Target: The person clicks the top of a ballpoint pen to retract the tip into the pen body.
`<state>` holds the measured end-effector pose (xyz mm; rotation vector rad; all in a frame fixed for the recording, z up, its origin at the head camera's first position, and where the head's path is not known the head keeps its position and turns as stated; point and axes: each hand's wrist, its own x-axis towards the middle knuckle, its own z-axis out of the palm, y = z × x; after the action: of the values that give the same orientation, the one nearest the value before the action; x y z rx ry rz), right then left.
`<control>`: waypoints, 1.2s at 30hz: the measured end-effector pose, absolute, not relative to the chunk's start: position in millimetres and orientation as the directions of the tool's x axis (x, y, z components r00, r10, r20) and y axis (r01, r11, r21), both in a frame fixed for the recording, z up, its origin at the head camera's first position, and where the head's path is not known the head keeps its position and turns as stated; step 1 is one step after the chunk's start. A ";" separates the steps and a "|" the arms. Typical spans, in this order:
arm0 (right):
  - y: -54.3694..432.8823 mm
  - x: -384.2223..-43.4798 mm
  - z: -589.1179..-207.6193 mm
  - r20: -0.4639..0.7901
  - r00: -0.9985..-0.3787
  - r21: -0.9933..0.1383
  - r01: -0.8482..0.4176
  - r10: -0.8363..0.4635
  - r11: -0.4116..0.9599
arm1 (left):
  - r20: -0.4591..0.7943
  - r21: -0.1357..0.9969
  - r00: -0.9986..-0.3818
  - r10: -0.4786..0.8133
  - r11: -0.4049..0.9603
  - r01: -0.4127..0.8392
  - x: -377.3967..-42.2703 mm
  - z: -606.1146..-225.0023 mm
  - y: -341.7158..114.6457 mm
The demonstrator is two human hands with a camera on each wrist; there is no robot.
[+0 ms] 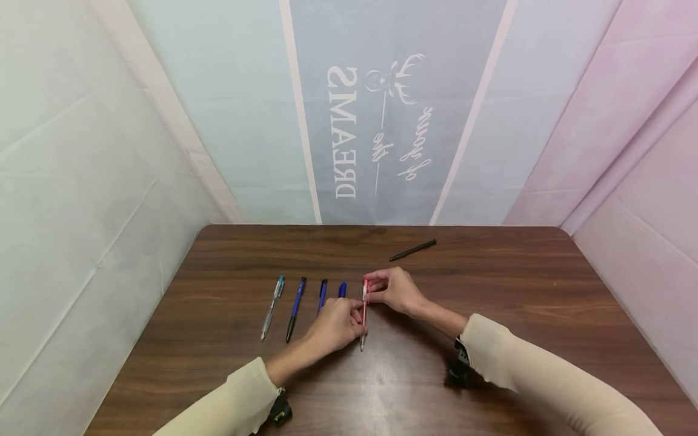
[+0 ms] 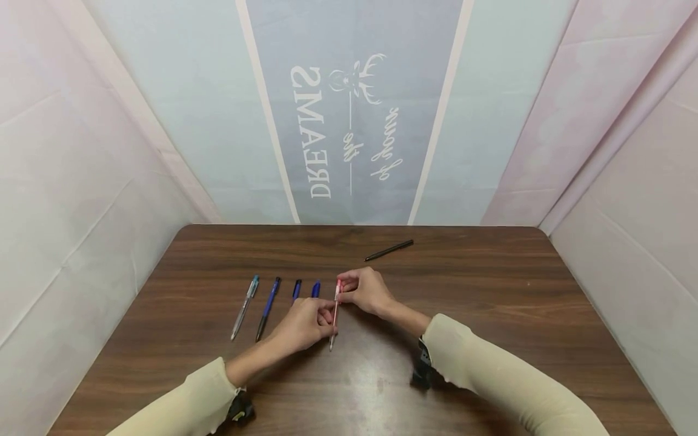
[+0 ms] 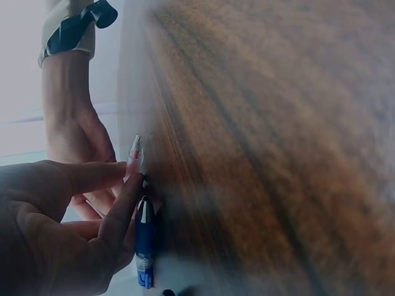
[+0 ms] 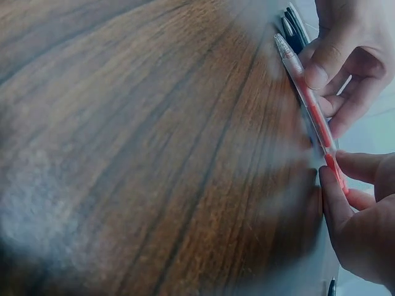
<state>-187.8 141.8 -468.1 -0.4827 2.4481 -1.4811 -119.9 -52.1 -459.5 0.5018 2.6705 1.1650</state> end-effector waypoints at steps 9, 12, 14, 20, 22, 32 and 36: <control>137.8 -187.7 -466.3 -0.022 -0.924 -0.821 -0.201 -0.381 0.535 | -0.042 0.735 -0.913 0.405 0.632 0.247 -120.3 -457.5 -52.6; 137.3 -188.0 -466.2 -0.013 -0.921 -0.808 -0.219 -0.389 0.547 | -0.041 0.732 -0.911 0.410 0.633 0.253 -120.8 -457.2 -52.3; 137.2 -188.0 -466.2 -0.009 -0.918 -0.804 -0.229 -0.397 0.548 | -0.039 0.727 -0.911 0.411 0.637 0.256 -121.0 -457.2 -52.1; 137.7 -186.4 -466.9 -0.003 -0.918 -0.801 -0.235 -0.397 0.551 | -0.041 0.715 -0.910 0.413 0.648 0.262 -119.9 -456.5 -52.8; 138.9 -186.2 -466.2 -0.002 -0.921 -0.799 -0.233 -0.390 0.554 | -0.042 0.708 -0.910 0.413 0.655 0.265 -120.3 -455.6 -53.1; 152.5 -187.1 -460.8 0.030 -0.947 -0.794 -0.218 -0.321 0.568 | 0.078 0.637 -0.906 0.415 0.679 0.365 -132.6 -447.2 -53.8; 161.3 -188.2 -460.0 0.039 -0.947 -0.796 -0.222 -0.318 0.563 | 0.124 0.627 -0.902 0.413 0.672 0.393 -139.5 -443.1 -53.6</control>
<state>-188.2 161.3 -460.0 -0.4642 2.6802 -1.3422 -139.5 -53.6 -443.1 0.6863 2.8463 1.0578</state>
